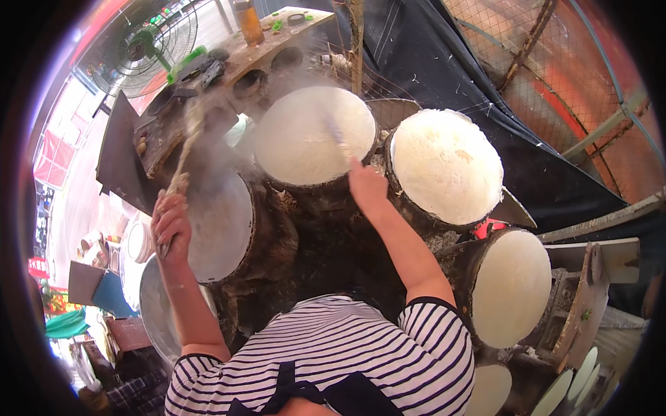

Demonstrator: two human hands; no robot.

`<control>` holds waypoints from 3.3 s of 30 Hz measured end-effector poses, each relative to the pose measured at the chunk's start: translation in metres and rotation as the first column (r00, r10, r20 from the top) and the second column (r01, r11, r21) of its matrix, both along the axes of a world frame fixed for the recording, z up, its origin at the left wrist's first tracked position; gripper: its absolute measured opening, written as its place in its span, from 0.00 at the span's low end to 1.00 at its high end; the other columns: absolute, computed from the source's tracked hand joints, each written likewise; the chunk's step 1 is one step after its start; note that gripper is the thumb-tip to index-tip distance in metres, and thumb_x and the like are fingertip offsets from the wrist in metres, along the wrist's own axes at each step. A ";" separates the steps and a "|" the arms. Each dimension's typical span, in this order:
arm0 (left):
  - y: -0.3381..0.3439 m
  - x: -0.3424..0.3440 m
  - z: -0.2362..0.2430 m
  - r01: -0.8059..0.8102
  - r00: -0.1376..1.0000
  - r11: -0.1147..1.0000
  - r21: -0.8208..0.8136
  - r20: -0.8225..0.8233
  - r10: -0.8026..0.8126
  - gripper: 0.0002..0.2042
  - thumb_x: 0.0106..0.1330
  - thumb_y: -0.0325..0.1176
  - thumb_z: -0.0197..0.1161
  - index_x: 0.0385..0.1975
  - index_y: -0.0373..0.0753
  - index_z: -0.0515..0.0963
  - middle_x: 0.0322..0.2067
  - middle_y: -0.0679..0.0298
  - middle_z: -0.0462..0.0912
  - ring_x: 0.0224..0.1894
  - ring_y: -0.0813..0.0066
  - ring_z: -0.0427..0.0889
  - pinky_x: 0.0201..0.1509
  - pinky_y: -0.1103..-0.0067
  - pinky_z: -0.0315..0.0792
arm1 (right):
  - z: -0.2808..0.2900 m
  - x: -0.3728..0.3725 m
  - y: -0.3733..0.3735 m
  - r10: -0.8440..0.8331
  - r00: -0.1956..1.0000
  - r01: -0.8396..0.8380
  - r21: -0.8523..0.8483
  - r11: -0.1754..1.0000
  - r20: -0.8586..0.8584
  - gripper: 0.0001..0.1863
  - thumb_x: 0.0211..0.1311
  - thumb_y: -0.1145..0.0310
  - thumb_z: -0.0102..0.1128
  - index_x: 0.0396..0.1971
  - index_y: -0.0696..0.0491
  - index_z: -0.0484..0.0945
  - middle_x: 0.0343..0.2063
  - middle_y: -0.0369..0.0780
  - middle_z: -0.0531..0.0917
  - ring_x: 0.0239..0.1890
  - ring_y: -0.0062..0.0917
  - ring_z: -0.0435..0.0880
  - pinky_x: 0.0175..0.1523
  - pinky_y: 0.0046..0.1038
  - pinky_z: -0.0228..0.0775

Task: The person ladles batter onto multiple hot griddles, spreads it into thin circles, and removes cooked crepes to a stack. They repeat this cycle across several griddles using a ladle and a wooden spreader.

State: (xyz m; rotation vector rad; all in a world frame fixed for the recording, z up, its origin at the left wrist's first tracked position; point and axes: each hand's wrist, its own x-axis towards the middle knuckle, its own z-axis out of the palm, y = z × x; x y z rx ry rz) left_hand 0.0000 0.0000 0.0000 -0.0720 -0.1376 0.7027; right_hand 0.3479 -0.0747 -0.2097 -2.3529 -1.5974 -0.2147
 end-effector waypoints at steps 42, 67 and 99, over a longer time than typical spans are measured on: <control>-0.169 -0.117 -0.132 -0.684 -0.035 0.597 0.419 -0.837 0.546 0.07 0.66 0.31 0.45 0.27 0.37 0.68 0.16 0.70 0.63 0.13 0.85 0.61 0.15 0.88 0.59 | 0.012 0.350 -0.185 -0.894 0.398 0.898 -0.113 0.426 -0.205 0.23 0.50 0.61 0.56 0.48 0.53 0.72 0.44 0.45 0.78 0.51 0.37 0.73 0.53 0.36 0.63; -0.176 -0.315 -0.223 -0.116 0.369 0.980 0.163 -0.909 0.195 0.07 0.66 0.28 0.46 0.25 0.38 0.66 0.15 0.70 0.61 0.13 0.85 0.59 0.15 0.88 0.56 | 0.184 -0.129 -0.356 -0.298 0.811 0.583 0.650 0.488 -0.504 0.14 0.51 0.64 0.51 0.26 0.61 0.76 0.22 0.53 0.78 0.27 0.45 0.78 0.34 0.37 0.69; -0.264 -0.443 -0.213 0.183 0.377 0.970 0.163 -0.922 0.084 0.08 0.66 0.24 0.46 0.23 0.39 0.64 0.14 0.71 0.59 0.13 0.85 0.57 0.14 0.88 0.53 | -0.181 -0.745 -0.838 -0.969 -0.212 0.977 -0.006 -0.213 -0.130 0.15 0.51 0.68 0.57 0.42 0.42 0.77 0.43 0.40 0.75 0.48 0.34 0.73 0.50 0.35 0.66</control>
